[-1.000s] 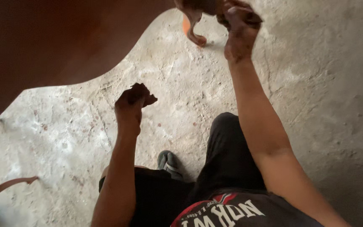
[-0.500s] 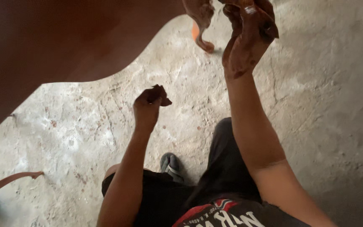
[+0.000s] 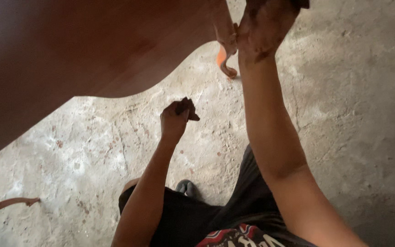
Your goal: The person applies a brown finish to the legs and edges of a white table using a paintbrush and a cloth. They repeatedly dip the brush into a container and wipe the surface to ensure even coverage.
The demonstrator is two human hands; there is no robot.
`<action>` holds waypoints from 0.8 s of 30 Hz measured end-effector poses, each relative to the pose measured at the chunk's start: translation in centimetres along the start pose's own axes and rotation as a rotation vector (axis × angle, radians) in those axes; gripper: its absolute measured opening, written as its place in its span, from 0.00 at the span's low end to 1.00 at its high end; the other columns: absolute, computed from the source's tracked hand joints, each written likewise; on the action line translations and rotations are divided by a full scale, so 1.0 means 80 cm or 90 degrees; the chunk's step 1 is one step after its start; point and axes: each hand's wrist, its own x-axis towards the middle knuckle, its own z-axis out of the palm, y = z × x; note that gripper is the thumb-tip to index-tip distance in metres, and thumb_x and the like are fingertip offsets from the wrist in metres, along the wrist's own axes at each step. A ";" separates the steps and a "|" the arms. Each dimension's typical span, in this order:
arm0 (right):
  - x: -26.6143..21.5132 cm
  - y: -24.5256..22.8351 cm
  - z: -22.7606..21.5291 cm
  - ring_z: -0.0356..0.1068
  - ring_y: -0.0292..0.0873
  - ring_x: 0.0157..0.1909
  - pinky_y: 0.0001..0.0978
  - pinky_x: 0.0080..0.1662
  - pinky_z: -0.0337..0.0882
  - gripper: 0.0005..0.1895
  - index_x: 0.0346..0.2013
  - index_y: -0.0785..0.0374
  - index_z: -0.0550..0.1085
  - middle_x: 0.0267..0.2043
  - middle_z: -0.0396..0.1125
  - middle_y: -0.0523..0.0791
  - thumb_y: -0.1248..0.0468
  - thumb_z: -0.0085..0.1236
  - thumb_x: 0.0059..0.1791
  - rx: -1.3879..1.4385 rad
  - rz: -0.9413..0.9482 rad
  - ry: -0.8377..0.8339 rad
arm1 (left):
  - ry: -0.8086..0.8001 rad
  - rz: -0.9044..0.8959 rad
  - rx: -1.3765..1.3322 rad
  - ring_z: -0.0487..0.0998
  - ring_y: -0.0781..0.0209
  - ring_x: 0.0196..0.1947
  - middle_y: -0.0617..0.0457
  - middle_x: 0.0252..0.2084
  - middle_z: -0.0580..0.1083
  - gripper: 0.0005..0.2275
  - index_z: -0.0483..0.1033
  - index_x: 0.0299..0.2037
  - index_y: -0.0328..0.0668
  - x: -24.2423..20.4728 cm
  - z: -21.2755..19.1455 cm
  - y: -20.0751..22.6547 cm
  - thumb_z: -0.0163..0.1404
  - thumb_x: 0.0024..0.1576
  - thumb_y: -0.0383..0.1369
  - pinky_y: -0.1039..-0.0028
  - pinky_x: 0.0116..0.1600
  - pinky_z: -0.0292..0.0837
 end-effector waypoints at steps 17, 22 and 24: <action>-0.229 -0.167 -0.067 0.62 0.54 0.64 0.47 0.60 0.70 0.24 0.62 0.60 0.68 0.62 0.62 0.48 0.69 0.59 0.50 -0.472 -0.175 -0.495 | -0.278 -0.116 -0.604 0.79 0.54 0.48 0.45 0.49 0.76 0.17 0.71 0.58 0.28 -0.043 0.054 0.045 0.50 0.64 0.33 0.60 0.56 0.74; -0.215 -0.156 -0.096 0.66 0.46 0.64 0.36 0.62 0.70 0.24 0.68 0.64 0.65 0.64 0.62 0.49 0.71 0.55 0.56 -0.317 0.108 -0.364 | -0.298 -0.067 -0.619 0.78 0.51 0.40 0.46 0.43 0.74 0.15 0.71 0.60 0.27 -0.050 0.048 0.033 0.50 0.66 0.30 0.53 0.59 0.79; -0.215 -0.142 -0.091 0.68 0.45 0.62 0.36 0.62 0.71 0.23 0.65 0.66 0.67 0.60 0.66 0.48 0.71 0.58 0.55 -0.189 0.284 -0.376 | -0.318 -0.053 -0.629 0.78 0.51 0.40 0.45 0.45 0.75 0.15 0.70 0.60 0.27 -0.047 0.043 0.037 0.49 0.67 0.30 0.52 0.60 0.79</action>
